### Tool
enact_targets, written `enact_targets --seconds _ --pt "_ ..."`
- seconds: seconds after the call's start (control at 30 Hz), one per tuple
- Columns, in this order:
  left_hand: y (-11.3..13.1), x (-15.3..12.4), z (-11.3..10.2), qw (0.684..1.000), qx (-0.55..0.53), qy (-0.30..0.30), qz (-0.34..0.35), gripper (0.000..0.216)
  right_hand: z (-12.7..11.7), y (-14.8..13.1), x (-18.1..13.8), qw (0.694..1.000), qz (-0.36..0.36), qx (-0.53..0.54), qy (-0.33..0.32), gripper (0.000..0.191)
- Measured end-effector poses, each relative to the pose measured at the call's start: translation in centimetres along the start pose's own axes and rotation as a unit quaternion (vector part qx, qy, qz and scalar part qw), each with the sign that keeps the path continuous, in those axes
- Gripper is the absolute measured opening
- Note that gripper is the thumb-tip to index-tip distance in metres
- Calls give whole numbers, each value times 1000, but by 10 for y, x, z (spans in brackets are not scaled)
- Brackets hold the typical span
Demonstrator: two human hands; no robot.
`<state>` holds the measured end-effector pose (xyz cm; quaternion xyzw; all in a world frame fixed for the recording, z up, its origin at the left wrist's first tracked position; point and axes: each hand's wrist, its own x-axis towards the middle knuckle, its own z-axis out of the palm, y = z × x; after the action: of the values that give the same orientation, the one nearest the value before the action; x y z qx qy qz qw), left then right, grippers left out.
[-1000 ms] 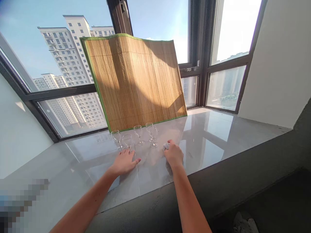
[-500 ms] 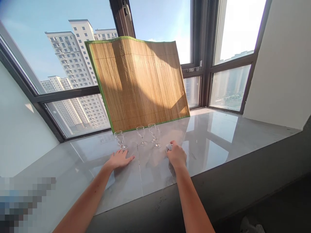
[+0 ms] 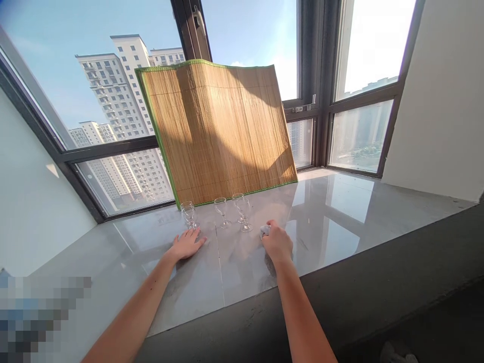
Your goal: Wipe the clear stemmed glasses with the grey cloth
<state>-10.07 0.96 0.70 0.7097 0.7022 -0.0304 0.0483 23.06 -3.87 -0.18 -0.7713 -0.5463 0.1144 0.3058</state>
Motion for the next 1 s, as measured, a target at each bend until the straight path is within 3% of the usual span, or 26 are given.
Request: enact_targets --seconds 0.4,0.5,0.7,0.77,0.9,1.0 --pt "-3 -3 -2 997 8 -7 -73 89 2 2 1 1000 -2 3 2 40" --pt "1 -11 -8 997 12 14 -69 89 2 2 1 1000 -2 5 1 40" --pt "36 -42 -29 994 29 87 -63 55 2 1 1 1000 -4 8 8 38" --pt "51 -47 -29 994 13 106 -17 49 2 0 1 1000 -5 8 8 39" --pt "75 -44 -14 963 -30 159 214 45 2 0 2 1000 0 5 6 40" --pt "82 -33 0 949 -37 163 267 58 2 0 2 1000 -1 -3 7 40"
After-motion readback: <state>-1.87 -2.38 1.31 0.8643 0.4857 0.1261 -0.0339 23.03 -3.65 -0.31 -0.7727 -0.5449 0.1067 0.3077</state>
